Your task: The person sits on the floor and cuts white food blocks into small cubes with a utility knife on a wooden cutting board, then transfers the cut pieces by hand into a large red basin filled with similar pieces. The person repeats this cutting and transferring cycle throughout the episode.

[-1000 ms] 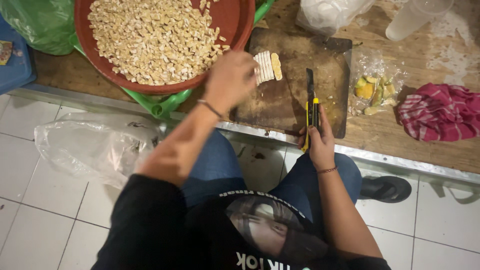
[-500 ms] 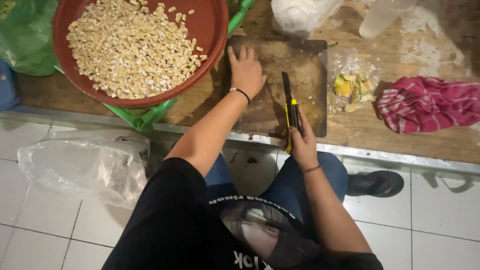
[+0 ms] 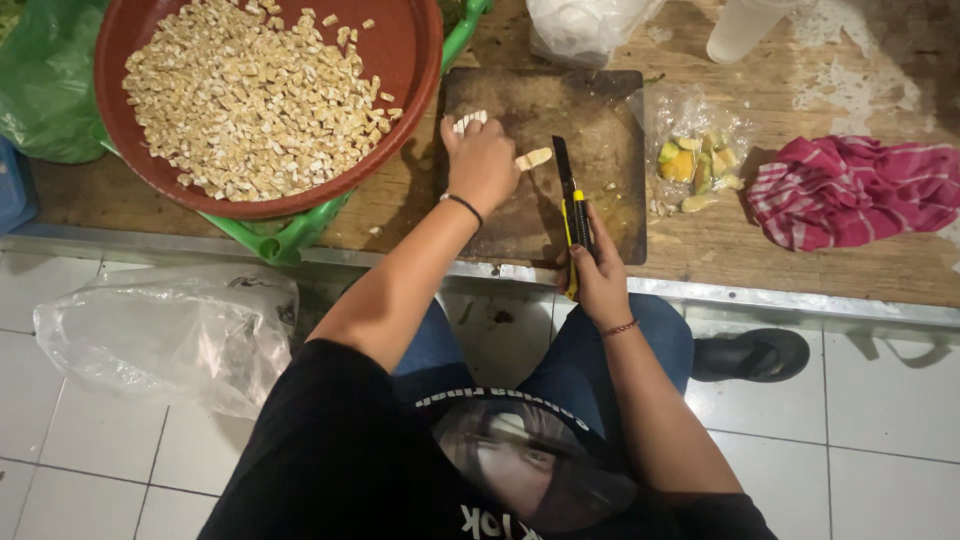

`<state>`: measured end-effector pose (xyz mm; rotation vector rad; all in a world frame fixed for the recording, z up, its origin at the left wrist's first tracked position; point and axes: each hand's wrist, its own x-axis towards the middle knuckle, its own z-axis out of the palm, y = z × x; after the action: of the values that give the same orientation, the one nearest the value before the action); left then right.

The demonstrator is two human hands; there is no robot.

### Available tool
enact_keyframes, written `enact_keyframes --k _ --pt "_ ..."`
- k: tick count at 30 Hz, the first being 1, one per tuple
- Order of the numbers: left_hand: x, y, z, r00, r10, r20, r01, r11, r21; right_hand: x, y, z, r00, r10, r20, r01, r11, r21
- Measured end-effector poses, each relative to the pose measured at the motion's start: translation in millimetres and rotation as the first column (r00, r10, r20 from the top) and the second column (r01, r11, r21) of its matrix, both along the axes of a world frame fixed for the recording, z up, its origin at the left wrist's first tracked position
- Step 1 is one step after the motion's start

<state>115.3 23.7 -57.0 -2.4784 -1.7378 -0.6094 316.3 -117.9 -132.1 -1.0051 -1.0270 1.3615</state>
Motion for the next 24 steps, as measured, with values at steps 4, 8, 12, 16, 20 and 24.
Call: enact_keyframes --k 4,8,12,16,20,24 --pt "-5 -10 -14 0.992 -0.125 0.018 0.124 0.992 0.015 2 0 -1 1.000 -0.001 0.016 0.001 1.000 -0.006" --pt "8 -3 -33 0.986 -0.160 0.040 0.159 0.987 0.034 2 2 1 0.998 -0.009 0.057 0.008 1.000 0.004" --pt "16 3 -40 0.992 -0.123 -0.023 0.124 0.992 0.039 3 2 4 0.998 -0.006 0.066 0.006 1.000 0.008" --pt "8 -17 -36 0.987 -0.157 0.037 0.158 0.987 -0.018 3 2 3 0.996 -0.020 0.086 0.020 1.000 0.001" --pt "-18 -65 -23 0.962 -0.236 0.139 0.236 0.972 0.013 3 2 3 0.998 -0.017 0.060 0.016 1.000 0.022" --pt "-26 -87 -16 0.954 -0.217 0.204 0.223 0.975 -0.004 4 0 9 0.998 -0.012 0.059 0.013 1.000 -0.012"
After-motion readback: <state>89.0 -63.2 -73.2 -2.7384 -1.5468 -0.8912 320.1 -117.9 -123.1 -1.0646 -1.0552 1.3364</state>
